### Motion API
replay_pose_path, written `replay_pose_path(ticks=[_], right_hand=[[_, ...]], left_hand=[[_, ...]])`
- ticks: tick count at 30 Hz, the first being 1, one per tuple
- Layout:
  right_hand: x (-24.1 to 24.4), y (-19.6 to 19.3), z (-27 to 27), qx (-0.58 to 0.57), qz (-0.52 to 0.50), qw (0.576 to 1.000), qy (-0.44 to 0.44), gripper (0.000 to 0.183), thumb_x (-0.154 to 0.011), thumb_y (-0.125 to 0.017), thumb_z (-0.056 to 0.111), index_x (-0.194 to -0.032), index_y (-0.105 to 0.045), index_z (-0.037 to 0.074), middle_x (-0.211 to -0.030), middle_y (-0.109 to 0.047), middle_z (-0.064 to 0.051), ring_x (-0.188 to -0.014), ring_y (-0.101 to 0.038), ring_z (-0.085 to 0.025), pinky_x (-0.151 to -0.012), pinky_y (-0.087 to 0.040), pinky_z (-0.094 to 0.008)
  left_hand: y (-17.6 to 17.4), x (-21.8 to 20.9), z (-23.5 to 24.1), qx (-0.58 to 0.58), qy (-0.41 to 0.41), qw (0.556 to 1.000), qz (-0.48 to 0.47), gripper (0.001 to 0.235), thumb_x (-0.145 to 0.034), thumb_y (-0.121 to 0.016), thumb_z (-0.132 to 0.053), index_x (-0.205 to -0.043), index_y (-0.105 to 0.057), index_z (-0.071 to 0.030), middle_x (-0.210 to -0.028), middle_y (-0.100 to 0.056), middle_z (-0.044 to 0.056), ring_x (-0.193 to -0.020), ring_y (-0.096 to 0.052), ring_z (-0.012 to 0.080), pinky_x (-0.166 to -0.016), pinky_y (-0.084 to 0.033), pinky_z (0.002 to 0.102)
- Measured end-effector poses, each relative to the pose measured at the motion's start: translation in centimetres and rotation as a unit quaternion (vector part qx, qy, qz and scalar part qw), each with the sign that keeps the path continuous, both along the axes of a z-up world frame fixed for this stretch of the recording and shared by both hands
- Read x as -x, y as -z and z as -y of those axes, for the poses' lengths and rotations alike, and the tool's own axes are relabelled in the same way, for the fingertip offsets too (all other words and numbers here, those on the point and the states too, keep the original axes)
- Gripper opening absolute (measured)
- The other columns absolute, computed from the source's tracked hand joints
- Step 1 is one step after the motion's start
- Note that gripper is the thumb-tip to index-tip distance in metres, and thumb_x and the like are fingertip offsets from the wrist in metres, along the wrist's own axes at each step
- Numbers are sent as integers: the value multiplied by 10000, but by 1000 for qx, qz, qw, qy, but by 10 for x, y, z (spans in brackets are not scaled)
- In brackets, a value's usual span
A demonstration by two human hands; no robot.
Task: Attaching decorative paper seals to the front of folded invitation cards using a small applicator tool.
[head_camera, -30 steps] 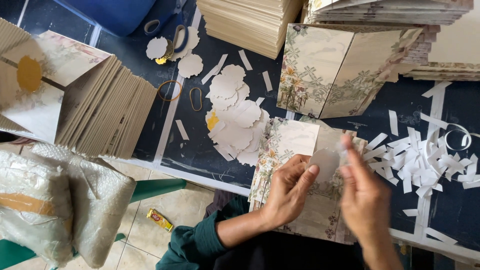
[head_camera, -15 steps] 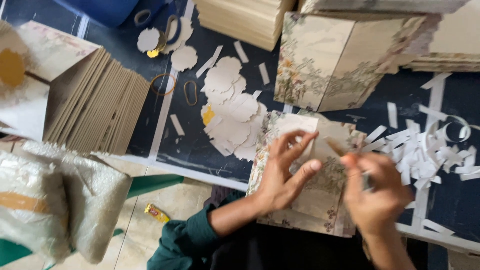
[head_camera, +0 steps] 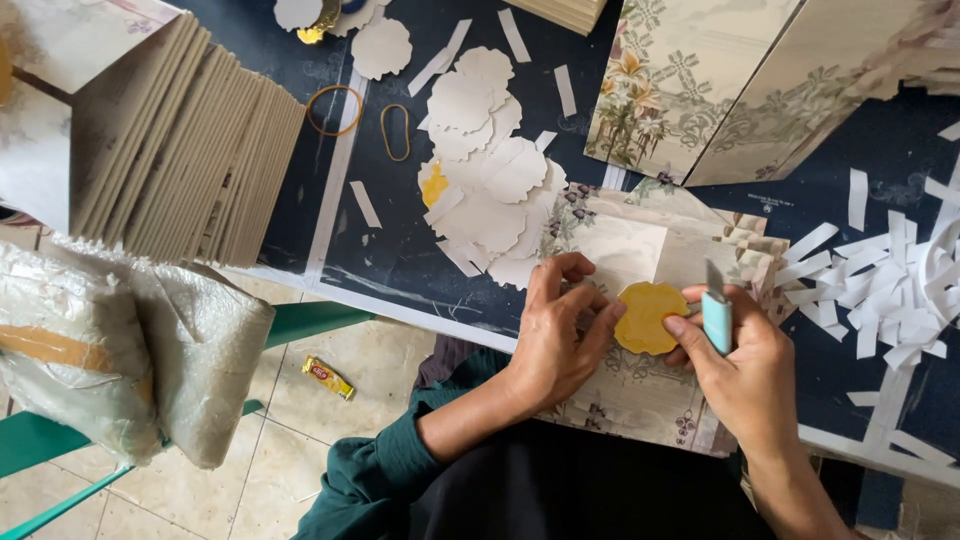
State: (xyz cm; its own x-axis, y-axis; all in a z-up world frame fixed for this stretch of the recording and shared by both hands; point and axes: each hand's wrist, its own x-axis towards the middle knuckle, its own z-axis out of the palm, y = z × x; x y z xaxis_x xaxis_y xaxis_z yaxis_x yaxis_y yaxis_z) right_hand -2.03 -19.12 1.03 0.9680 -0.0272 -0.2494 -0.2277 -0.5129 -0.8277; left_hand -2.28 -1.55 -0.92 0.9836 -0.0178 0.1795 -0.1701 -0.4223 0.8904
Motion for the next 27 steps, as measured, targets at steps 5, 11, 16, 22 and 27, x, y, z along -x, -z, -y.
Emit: replay_pose_path(ticks=[5, 11, 16, 22, 27], right_hand=[[5, 10, 2, -21, 11, 999, 26, 162, -828, -689, 141, -954, -613, 75, -766, -629, -40, -521, -609, -128, -500, -491, -233], [-1, 40, 35, -414, -29, 905, 96, 183, -819, -618, 81, -993, -605, 137, -818, -631, -77, -542, -583, -158, -403, -396, -227], [-13, 39, 48, -695, -66, 713, -71, 322, -806, -737, 137, -1001, -501, 37, -710, -476, -50, -479, -419, -123, -465, -321, -229], [-12, 38, 51, -776, -95, 623, -17, 137, -976, -477, 187, -985, -509, 54, -579, -461, 7, -467, -390, -93, -497, -336, -241], [-6, 29, 51, -740, -83, 667, -15, 175, -936, -571, 252, -981, -518, 92, -571, -432, 36, -463, -348, -93, -551, -349, -253]], left_hand=[[1, -2, -2, -9, -6, 1000, -14, 254, -899, -540, -233, -804, -577, 0, -1063, -448, 150, -993, -481, 294, -783, -453, 400], [-8, -20, -12, -125, 37, 991, 24, 342, -946, -459, -303, -1227, -445, -109, -1255, -424, 152, -1021, -511, 339, -803, -432, 455], [2, -54, -8, -279, 59, 955, 79, 550, -975, -342, -503, -1443, -262, -225, -1496, -315, 118, -1381, -332, 343, -997, -278, 537], [-9, -53, -3, -113, 55, 992, 24, 418, -962, -287, -416, -1027, -554, -101, -1176, -505, 103, -1189, -452, 260, -1035, -156, 484], [-16, -48, -2, 61, -6, 993, 100, 265, -971, -401, -278, -963, -474, -23, -1029, -488, 137, -1034, -519, 289, -924, -388, 399]])
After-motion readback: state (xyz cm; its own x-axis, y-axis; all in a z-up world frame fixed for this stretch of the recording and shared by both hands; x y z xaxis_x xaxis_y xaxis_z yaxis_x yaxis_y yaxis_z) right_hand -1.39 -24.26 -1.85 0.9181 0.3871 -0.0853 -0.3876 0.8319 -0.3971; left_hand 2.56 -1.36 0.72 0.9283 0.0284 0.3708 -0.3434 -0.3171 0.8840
